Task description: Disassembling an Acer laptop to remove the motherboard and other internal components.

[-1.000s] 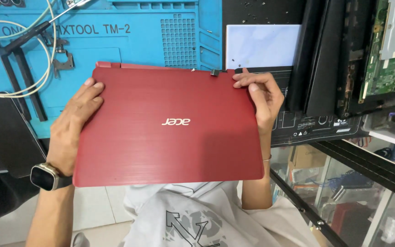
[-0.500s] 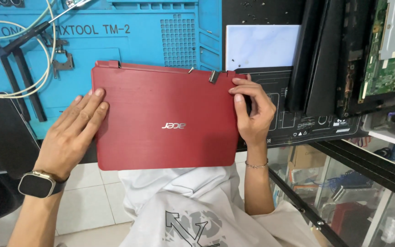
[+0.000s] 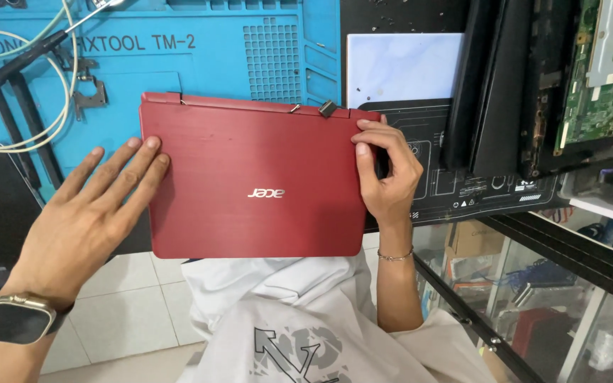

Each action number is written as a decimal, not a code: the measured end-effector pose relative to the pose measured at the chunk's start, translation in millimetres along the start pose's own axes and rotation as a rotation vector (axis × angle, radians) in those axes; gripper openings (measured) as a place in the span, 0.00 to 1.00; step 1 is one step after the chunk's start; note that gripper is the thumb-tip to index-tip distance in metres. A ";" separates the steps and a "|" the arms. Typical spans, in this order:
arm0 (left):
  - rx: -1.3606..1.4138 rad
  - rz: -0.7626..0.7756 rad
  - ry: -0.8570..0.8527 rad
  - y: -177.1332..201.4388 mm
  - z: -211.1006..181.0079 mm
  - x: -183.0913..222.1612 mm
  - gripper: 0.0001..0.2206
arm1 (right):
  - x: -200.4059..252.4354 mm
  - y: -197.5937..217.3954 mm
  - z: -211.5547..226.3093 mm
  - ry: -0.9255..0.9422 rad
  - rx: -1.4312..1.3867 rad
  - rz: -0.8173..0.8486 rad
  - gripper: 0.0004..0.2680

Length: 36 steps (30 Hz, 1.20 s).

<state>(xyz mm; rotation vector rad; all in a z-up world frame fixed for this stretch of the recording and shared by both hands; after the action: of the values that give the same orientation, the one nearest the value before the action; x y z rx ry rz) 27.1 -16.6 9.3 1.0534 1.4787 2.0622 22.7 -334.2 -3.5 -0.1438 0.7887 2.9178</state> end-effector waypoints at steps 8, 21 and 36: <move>0.530 -0.130 0.187 28.6 13.1 -10.4 0.15 | 4.6 11.0 23.0 -0.134 0.274 -0.084 0.18; 0.774 -0.387 0.643 -3.0 40.0 -28.6 0.18 | -0.6 8.3 -12.9 -0.363 0.231 0.017 0.24; 1.923 -0.586 0.659 -45.8 29.1 -5.2 0.17 | 26.4 3.0 -47.5 -0.412 -0.649 -0.153 0.13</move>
<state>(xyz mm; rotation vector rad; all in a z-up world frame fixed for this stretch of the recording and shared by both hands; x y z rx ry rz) 47.5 14.9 -30.1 0.0442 3.4779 -0.0073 -0.9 -358.6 -46.1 0.3188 -0.2250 2.7882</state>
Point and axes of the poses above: each hand's wrist, its own x-axis away from the middle knuckle, its own y-axis out of the back of the hand, z = x × y, the point moved 10 cm from there along -x, towards the middle knuckle, and after that the axes turned 5 degrees about z, right-handed, at the moved point
